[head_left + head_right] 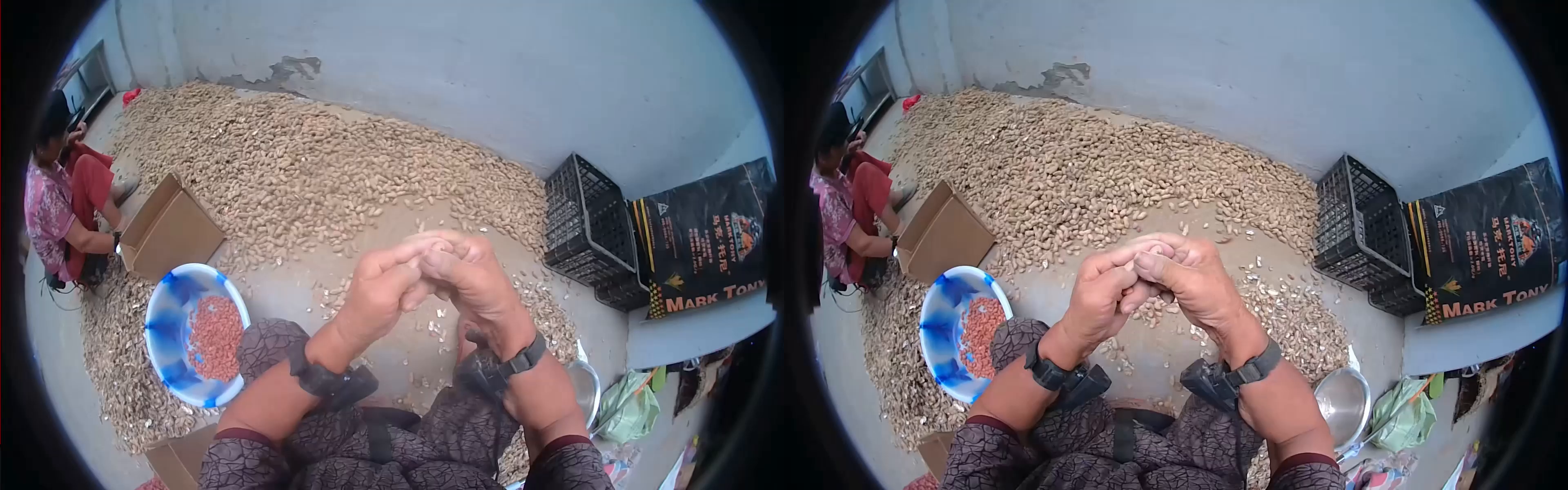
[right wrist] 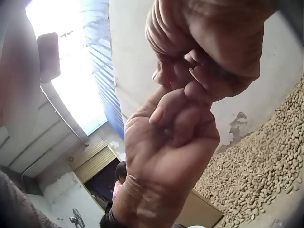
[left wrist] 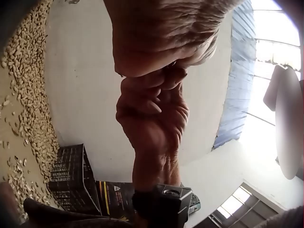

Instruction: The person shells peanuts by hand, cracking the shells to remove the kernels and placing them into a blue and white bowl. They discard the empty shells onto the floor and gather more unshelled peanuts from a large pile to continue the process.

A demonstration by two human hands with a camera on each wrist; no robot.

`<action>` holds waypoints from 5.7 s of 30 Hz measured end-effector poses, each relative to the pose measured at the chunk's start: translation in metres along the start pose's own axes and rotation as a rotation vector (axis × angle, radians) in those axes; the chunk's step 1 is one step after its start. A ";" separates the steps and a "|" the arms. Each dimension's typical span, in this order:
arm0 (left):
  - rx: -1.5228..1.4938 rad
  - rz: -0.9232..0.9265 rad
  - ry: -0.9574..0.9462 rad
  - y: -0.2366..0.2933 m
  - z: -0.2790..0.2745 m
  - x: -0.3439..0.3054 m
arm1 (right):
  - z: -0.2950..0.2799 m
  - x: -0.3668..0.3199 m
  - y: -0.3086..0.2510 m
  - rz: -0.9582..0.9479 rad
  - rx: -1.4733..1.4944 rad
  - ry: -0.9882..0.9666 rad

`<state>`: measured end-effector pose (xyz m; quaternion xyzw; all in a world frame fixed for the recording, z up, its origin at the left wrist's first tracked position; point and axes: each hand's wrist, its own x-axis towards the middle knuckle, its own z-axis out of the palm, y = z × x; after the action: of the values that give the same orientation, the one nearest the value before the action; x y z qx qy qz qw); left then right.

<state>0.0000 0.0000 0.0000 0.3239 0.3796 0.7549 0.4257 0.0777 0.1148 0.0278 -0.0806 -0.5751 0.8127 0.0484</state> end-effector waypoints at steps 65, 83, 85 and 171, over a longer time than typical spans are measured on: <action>-0.308 -0.200 0.258 -0.015 -0.009 0.018 | -0.002 0.012 0.013 -0.338 -0.623 0.397; -0.024 -0.313 0.106 -0.017 -0.013 0.007 | -0.046 -0.018 -0.014 0.351 -0.515 0.241; -0.009 -0.353 0.073 -0.016 0.000 0.007 | -0.040 -0.013 -0.009 0.320 -0.497 0.225; -0.478 -0.307 -0.079 -0.018 -0.001 -0.001 | -0.009 -0.011 0.000 -0.298 -0.424 0.190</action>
<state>0.0068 0.0052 -0.0160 0.1822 0.2184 0.7364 0.6138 0.0897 0.1210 0.0257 -0.0791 -0.7308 0.6469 0.2031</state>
